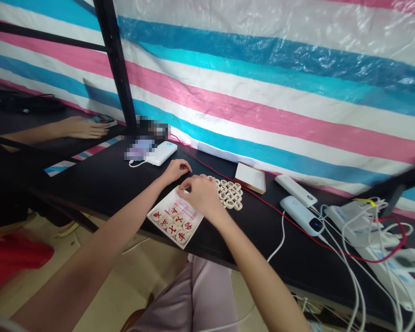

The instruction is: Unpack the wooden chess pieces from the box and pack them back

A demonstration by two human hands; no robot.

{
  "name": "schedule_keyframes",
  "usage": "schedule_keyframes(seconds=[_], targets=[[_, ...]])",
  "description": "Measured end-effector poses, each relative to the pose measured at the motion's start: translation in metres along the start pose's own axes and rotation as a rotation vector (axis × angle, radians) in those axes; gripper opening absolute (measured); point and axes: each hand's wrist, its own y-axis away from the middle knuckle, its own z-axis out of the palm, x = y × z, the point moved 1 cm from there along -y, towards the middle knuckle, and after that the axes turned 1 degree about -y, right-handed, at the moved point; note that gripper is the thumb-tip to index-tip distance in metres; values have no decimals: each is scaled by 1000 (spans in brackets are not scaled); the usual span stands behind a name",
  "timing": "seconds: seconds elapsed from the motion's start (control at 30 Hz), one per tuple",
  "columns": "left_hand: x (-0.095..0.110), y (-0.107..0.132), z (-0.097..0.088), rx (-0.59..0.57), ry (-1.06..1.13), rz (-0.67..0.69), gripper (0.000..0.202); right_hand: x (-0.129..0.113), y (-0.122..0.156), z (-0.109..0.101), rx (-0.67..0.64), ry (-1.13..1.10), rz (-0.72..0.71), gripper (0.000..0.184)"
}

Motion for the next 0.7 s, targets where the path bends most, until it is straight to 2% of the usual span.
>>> schedule_keyframes(seconds=[0.1,0.23,0.37,0.47,0.7], targets=[[-1,-1,0,-16,-16,17,24,35,-20,-8,66,-56,127,26],[-4,-2,0,-23,-18,17,23,59,-39,6,71,-48,155,26],[-6,-3,0,-25,-24,9,23,58,-44,25,60,48,128,28],[-7,-3,0,-23,-31,14,23,56,-45,31,71,128,125,27],[-7,-4,0,-29,-28,8,23,56,-42,25,75,95,148,27]])
